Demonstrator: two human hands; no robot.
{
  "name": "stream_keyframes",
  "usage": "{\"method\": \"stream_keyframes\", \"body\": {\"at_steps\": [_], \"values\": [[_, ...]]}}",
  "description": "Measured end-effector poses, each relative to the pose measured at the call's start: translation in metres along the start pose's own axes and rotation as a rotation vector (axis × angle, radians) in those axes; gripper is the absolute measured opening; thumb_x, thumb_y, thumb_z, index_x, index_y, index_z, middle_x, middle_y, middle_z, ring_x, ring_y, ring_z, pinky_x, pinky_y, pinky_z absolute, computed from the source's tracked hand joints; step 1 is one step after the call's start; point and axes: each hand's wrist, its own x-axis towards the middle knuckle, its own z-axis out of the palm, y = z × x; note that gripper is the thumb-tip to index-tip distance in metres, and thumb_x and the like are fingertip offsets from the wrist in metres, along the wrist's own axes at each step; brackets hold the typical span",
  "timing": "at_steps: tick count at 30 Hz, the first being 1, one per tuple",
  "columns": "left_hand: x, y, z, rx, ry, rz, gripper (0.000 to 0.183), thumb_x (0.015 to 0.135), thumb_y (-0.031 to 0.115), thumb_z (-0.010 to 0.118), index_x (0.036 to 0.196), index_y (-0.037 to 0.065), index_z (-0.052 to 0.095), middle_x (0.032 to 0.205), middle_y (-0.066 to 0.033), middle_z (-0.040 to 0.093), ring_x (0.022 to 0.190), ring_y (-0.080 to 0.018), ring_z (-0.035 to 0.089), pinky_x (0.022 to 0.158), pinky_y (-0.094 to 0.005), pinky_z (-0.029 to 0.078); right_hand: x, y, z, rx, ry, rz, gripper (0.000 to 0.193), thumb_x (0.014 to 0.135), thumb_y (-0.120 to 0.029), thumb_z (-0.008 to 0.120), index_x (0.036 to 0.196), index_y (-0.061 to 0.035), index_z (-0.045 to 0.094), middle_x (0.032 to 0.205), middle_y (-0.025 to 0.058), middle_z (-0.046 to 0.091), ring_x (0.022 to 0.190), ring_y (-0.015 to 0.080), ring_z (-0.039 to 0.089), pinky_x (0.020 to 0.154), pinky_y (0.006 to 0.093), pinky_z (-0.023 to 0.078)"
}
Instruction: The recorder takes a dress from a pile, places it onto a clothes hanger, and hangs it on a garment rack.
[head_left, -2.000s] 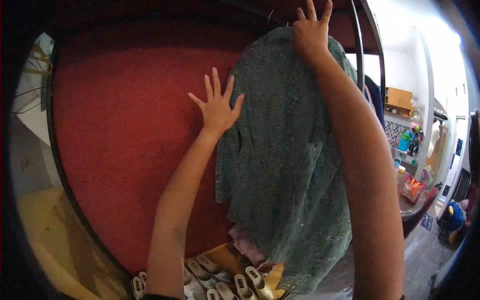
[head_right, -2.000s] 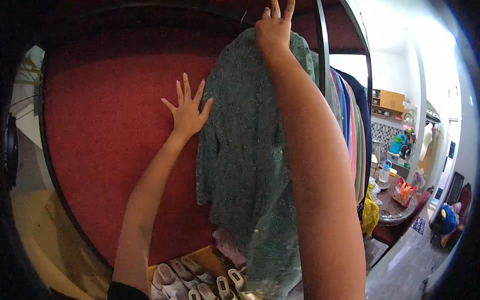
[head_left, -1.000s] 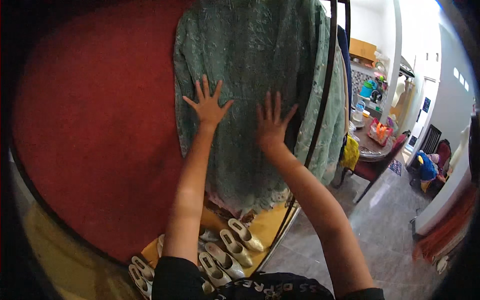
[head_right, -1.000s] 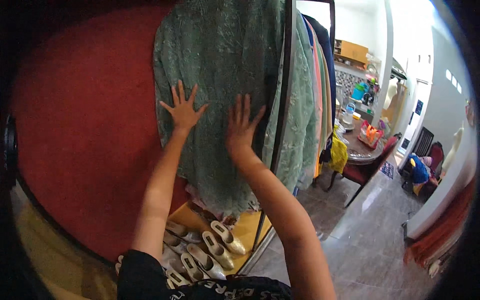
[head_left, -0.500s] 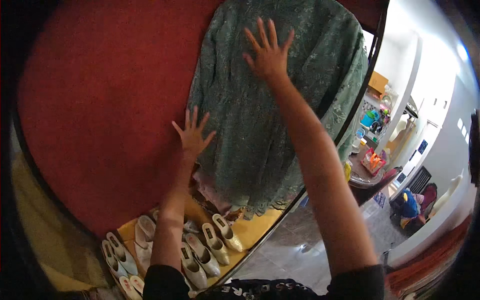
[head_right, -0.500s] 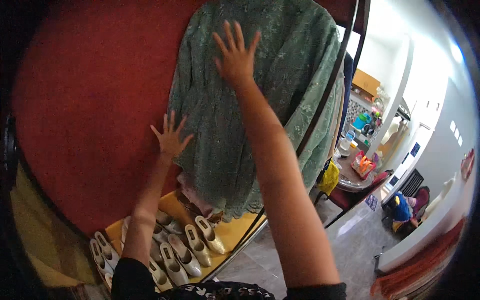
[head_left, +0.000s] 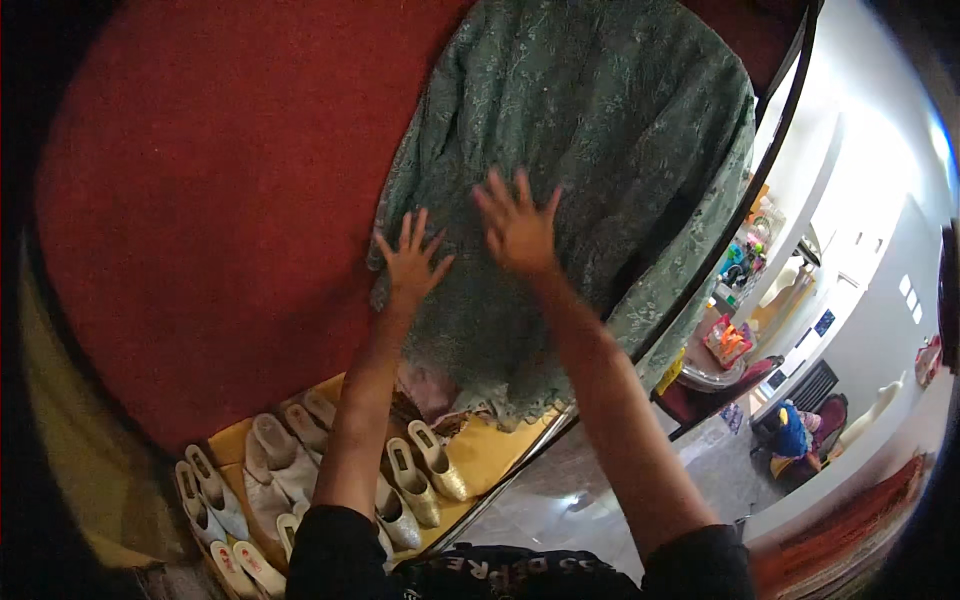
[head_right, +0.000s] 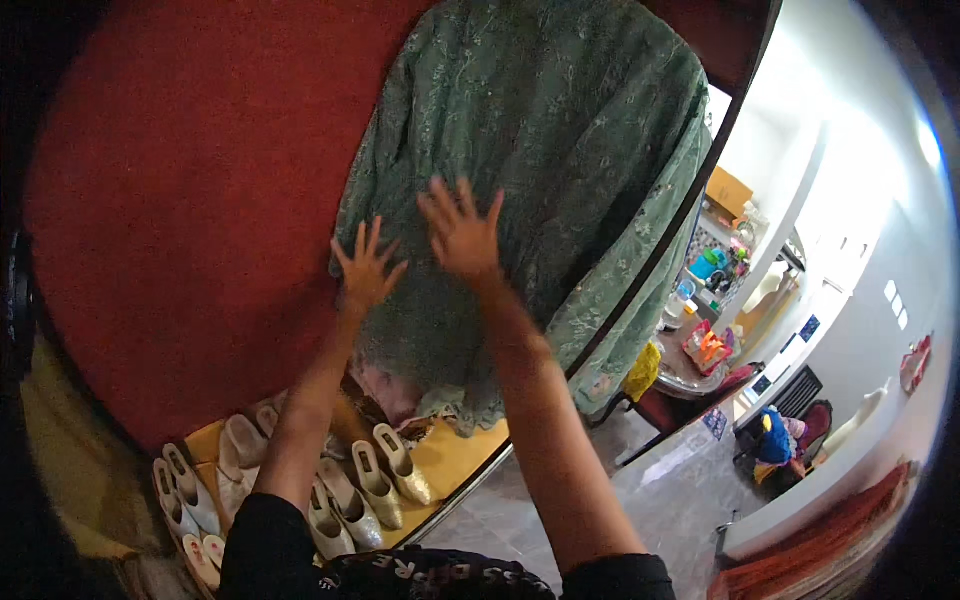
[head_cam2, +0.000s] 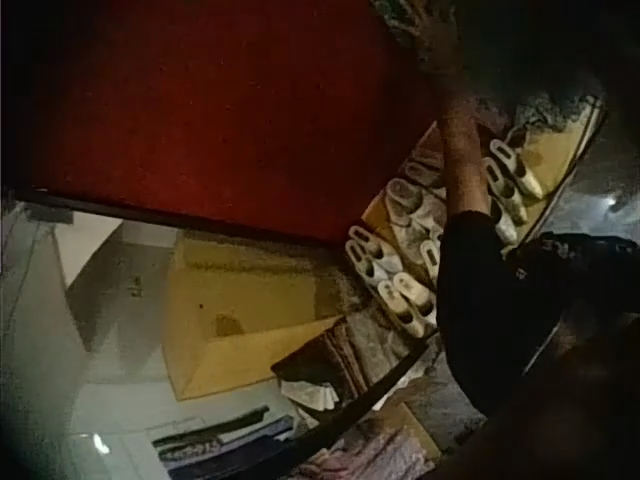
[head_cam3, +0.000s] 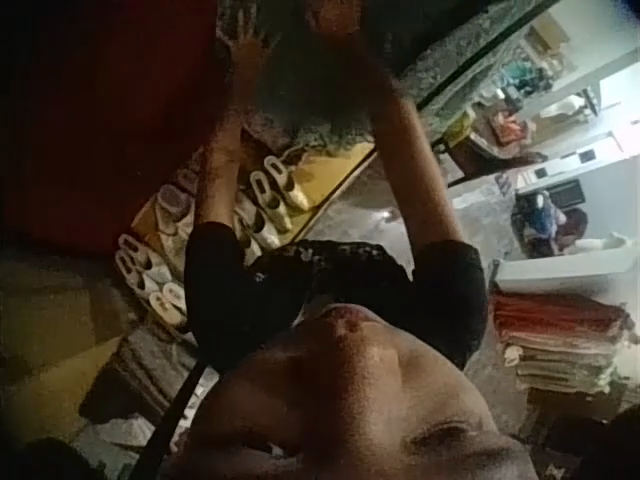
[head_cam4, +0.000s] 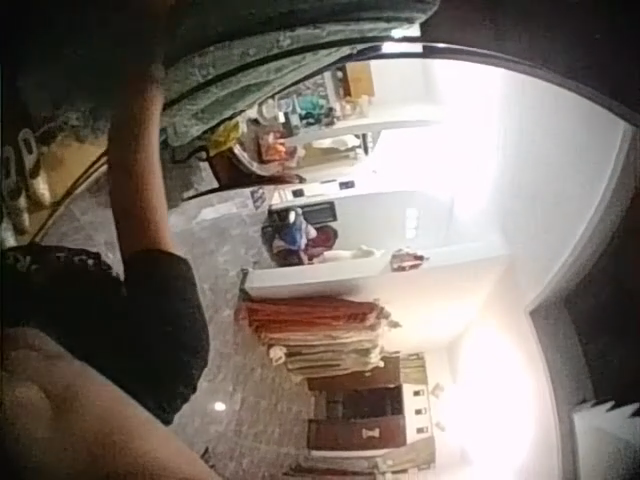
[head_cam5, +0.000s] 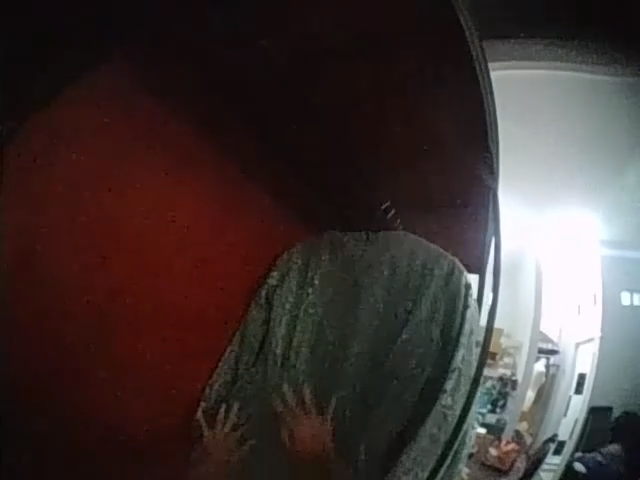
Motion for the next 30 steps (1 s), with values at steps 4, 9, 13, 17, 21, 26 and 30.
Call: {"method": "stream_keyframes", "body": {"at_steps": [4,9,13,17,21,26,30], "values": [[-0.04,0.001,0.016,-0.054,-0.1,-0.055,0.054,0.086,0.056,0.037,0.135,0.032,0.033,0.148,-0.0041,0.005,0.135,-0.027,0.004,0.093,-0.0722,0.004,0.09,0.088,-0.062,-0.266,0.288,-0.029,0.055,0.083,-0.034,0.051,0.134,-0.0326,0.031,0.147,-0.0005,0.014,0.134,0.0295,0.013,0.093,0.0727,0.004],[-0.083,-0.025,0.017,-0.061,0.205,0.011,0.057,0.086,0.059,0.033,0.137,0.034,0.027,0.148,-0.0046,0.004,0.135,-0.028,0.006,0.093,-0.0721,0.002,0.141,0.099,-0.057,-0.279,0.419,0.037,0.055,0.085,-0.049,0.043,0.136,-0.0352,0.027,0.147,0.0011,0.011,0.135,0.0288,0.008,0.095,0.0706,-0.003],[-0.1,-0.029,-0.033,-0.036,0.108,0.022,0.06,0.085,0.059,0.037,0.138,0.035,0.025,0.148,-0.005,0.007,0.134,-0.0298,0.011,0.092,-0.0724,0.005,0.082,0.05,0.03,-0.093,0.127,0.046,0.06,0.084,-0.055,0.038,0.136,-0.0238,0.033,0.147,0.0058,0.013,0.135,0.0293,0.007,0.097,0.0675,-0.005],[-0.116,-0.037,-0.065,0.061,0.125,-0.003,0.06,0.084,0.059,0.038,0.138,0.035,0.024,0.148,-0.0058,0.007,0.134,-0.0309,0.012,0.092,-0.0726,0.008,-0.082,-0.066,0.126,0.127,-0.198,-0.068,0.07,0.077,-0.056,0.049,0.133,-0.0146,0.037,0.143,0.0213,0.015,0.134,0.0338,0.009,0.098,0.0683,0.0],[-0.144,-0.031,-0.095,-0.002,0.13,-0.047,0.058,0.085,0.056,0.04,0.137,0.034,0.029,0.147,-0.0084,0.01,0.134,-0.0321,0.013,0.091,-0.0729,0.007,-0.227,-0.145,0.139,0.122,-0.441,-0.222,0.061,0.077,-0.059,0.047,0.123,-0.0196,0.051,0.145,0.0095,0.018,0.135,0.0302,0.007,0.096,0.0698,-0.003],[-0.217,-0.024,-0.133,0.002,0.026,-0.102,0.061,0.084,0.059,0.038,0.137,0.034,0.026,0.148,-0.0079,0.006,0.134,-0.0318,0.011,0.091,-0.0731,0.005,-0.269,-0.202,0.085,0.121,-0.389,-0.125,0.075,0.076,-0.07,0.036,0.138,-0.0299,0.025,0.148,0.0035,0.006,0.136,0.029,0.001,0.092,0.0723,-0.007],[-0.302,-0.028,-0.193,0.014,-0.091,-0.201,0.065,0.082,0.06,0.041,0.139,0.034,0.021,0.148,-0.0076,0.005,0.134,-0.0324,0.009,0.092,-0.0724,0.004,-0.237,-0.239,-0.021,0.38,-0.325,-0.078,0.075,0.074,-0.062,0.05,0.137,-0.0284,0.028,0.147,0.0081,0.007,0.134,0.0355,0.007,0.09,0.074,-0.003]]}}
